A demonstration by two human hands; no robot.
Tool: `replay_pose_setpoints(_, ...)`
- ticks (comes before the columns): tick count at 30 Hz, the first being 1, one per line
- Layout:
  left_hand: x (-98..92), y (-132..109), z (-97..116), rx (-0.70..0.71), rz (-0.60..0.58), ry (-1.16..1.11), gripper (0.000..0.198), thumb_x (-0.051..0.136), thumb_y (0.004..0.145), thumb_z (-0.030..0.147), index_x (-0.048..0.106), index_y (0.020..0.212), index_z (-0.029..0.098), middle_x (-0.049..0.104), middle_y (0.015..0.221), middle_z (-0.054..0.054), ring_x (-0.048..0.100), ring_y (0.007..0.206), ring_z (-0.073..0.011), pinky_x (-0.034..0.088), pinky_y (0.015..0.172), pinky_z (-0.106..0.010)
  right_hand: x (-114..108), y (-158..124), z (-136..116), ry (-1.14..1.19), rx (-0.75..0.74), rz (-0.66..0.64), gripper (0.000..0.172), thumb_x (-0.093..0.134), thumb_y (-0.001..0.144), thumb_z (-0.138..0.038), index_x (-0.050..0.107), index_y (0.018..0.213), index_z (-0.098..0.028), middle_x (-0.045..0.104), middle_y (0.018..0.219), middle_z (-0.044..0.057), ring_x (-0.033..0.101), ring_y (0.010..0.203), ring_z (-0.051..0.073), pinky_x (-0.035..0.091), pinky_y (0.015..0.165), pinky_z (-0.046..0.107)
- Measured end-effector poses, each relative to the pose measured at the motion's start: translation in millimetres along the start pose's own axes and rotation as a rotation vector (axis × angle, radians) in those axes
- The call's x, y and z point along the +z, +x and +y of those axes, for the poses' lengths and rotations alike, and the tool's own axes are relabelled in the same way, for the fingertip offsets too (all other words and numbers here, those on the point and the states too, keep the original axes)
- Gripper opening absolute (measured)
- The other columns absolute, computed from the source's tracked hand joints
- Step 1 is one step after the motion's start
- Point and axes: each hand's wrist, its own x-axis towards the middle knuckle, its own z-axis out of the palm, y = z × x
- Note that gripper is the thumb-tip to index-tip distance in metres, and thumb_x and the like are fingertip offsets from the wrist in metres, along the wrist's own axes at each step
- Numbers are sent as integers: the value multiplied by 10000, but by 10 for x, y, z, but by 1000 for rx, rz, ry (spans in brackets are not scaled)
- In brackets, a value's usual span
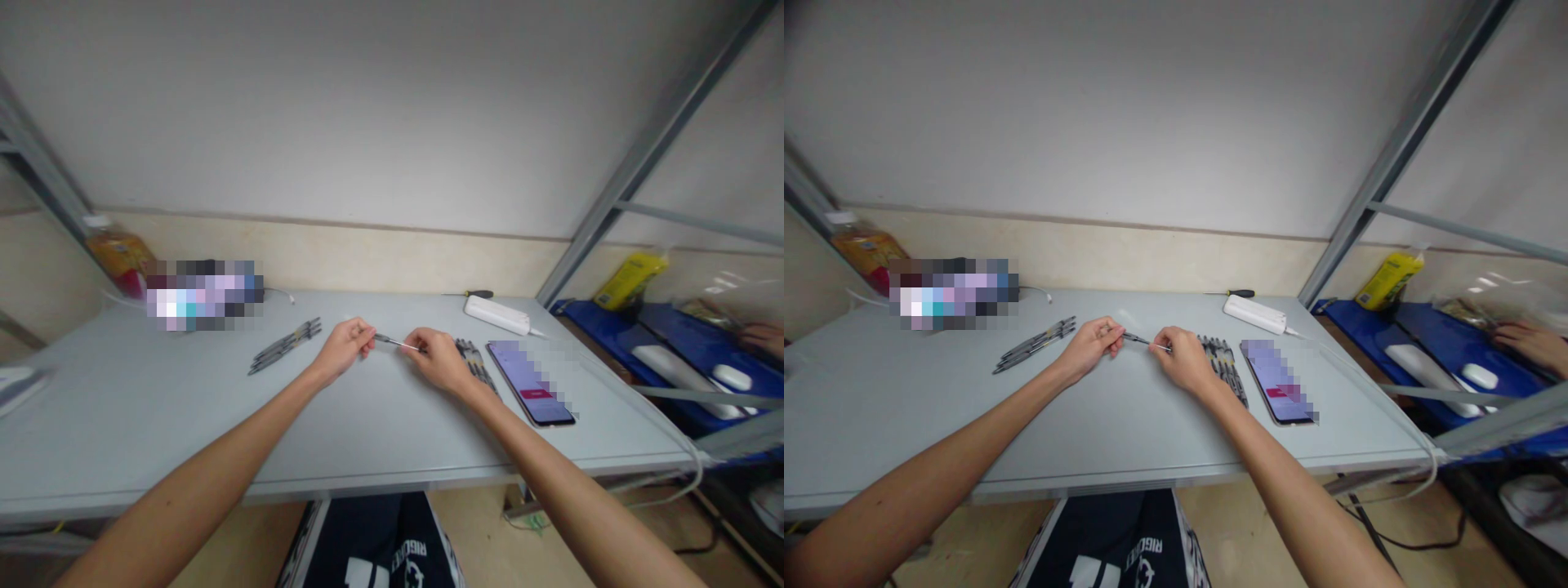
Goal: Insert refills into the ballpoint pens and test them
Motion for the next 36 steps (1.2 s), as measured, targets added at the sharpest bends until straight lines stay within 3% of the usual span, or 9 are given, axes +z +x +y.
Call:
replay_pose_setpoints(4,3,2,-6,-21,-5,-28,306,614,733,435,516,695,147,564,563,14,470,452,-73,360,464,-204,-3,4,22,129,88,15,213,595,770,-358,621,838,-158,646,713,14,534,589,120,372,584,223)
replay_pose_setpoints(8,-4,9,-22,-25,-7,-51,297,618,734,423,513,703,147,564,563,16,471,454,-70,358,462,-202,-16,10,43,194,140,-77,438,387,879,-411,608,599,-157,560,517,-2,499,510,119,355,556,236)
replay_pose_setpoints(13,-7,15,-28,-35,1,-90,294,629,725,411,505,683,147,553,555,19,468,452,-69,352,452,-201,-1,8,81,311,112,37,215,609,736,-357,649,795,-153,656,748,21,563,667,134,395,623,231)
replay_pose_setpoints(16,-9,16,-21,-43,-3,-118,300,634,720,414,501,678,148,552,557,21,470,453,-67,352,456,-201,-1,2,68,335,155,35,264,583,760,-396,658,821,-150,650,712,16,547,603,122,394,596,230)
replay_pose_setpoints(20,-17,20,-24,-52,11,-132,304,649,707,412,502,686,147,555,559,21,472,455,-66,349,460,-201,-21,-1,53,311,234,-61,430,419,855,-427,634,607,-149,536,477,-11,452,447,106,335,491,230)
replay_pose_setpoints(23,-15,18,-24,-71,5,-164,315,659,695,420,500,689,148,556,557,21,471,451,-66,345,454,-202,-27,1,78,340,180,14,236,558,775,-357,671,733,-154,642,647,12,530,564,120,380,567,232)
replay_pose_setpoints(26,1,10,-4,-93,-3,-209,324,671,681,423,487,695,156,552,538,28,463,437,-65,336,442,-199,-22,0,108,359,149,99,196,637,702,-306,675,833,-165,685,817,41,571,687,142,412,654,254)
replay_pose_setpoints(32,10,8,48,-132,62,-298,333,677,684,407,448,651,168,520,484,42,440,405,-57,317,417,-186,-19,-5,122,350,129,230,150,641,685,-273,673,798,-179,680,834,48,562,711,152,431,652,273)
replay_pose_setpoints(36,-9,25,42,-145,73,-383,341,701,669,381,439,632,166,502,473,50,424,405,-45,312,418,-173,-64,13,148,377,112,250,157,634,690,-276,679,801,-175,673,851,59,574,731,159,443,658,281)
